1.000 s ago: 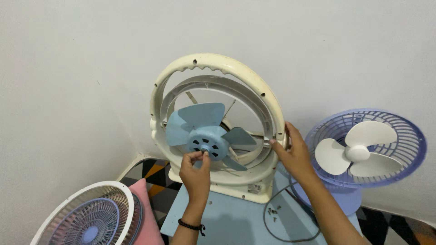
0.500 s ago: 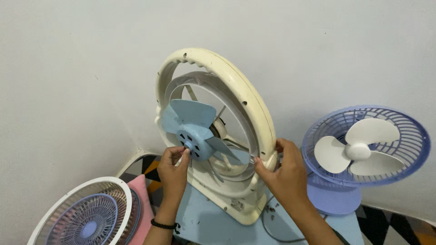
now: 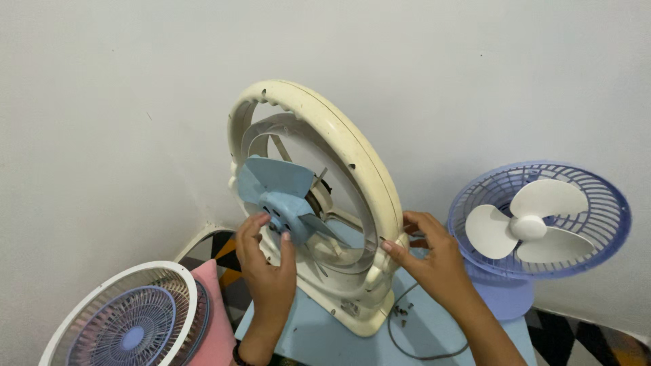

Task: The person assembles two small table fans by attaching front and rear grilles to the fan bodies. They handle the grilles and fan units, aligning and snapping them into place on a light blue table.

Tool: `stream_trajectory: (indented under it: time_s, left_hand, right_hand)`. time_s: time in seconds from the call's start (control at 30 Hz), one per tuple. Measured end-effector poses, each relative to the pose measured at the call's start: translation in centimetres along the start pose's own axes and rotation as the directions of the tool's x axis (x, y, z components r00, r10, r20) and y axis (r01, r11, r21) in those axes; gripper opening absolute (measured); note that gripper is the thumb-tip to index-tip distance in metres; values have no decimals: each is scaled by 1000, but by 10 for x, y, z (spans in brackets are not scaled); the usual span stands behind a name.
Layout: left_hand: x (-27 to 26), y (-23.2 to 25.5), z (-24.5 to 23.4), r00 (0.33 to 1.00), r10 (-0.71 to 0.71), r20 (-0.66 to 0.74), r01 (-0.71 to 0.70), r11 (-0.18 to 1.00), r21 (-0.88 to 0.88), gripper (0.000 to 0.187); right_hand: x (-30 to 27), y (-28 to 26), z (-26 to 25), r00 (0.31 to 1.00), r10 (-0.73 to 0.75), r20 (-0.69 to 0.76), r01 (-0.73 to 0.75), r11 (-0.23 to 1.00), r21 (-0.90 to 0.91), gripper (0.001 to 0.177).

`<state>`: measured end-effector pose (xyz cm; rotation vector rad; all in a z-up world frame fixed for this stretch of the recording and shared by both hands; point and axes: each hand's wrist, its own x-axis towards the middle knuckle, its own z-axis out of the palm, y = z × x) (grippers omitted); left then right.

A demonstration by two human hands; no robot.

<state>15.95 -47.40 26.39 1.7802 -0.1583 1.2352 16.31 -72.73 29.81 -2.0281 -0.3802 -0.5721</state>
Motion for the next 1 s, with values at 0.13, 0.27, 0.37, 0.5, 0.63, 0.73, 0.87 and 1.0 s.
stream_trajectory:
  time_s: [0.13, 0.27, 0.37, 0.5, 0.63, 0.73, 0.87, 1.0]
  left_hand:
    - [-20, 35, 9, 962, 237, 135, -237, 971, -18, 24]
    - [-44, 55, 25, 913, 215, 346, -158, 970, -186, 26]
    - [-54, 52, 32, 868, 113, 484, -22, 981, -190, 39]
    - [-64, 47, 36, 859, 68, 508, 28, 983, -179, 41]
    - [-68, 44, 48, 890, 91, 446, 16, 973, -231, 35]
    - [-68, 45, 57, 898, 116, 425, -5, 967, -254, 35]
    - [-62, 44, 69, 890, 79, 449, 32, 971, -235, 34]
    - [-59, 37, 67, 878, 108, 466, 35, 957, -288, 35]
  right_hand:
    - [-2, 11, 3, 999, 11, -36, -9, 999, 49, 53]
    - [2, 15, 3, 999, 9, -41, -4, 993, 115, 52]
    - [0, 16, 2, 1000, 7, -28, -4, 992, 127, 52]
    - [0, 15, 3, 999, -46, -28, 48, 995, 91, 50]
    - [5, 9, 9, 996, -13, -90, 18, 998, 60, 49]
    - [14, 3, 10, 990, -87, -112, 88, 996, 1, 52]
    - [25, -2, 11, 992, -73, -103, 57, 987, -148, 50]
    - [29, 2, 13, 990, -67, -123, 44, 983, -179, 54]
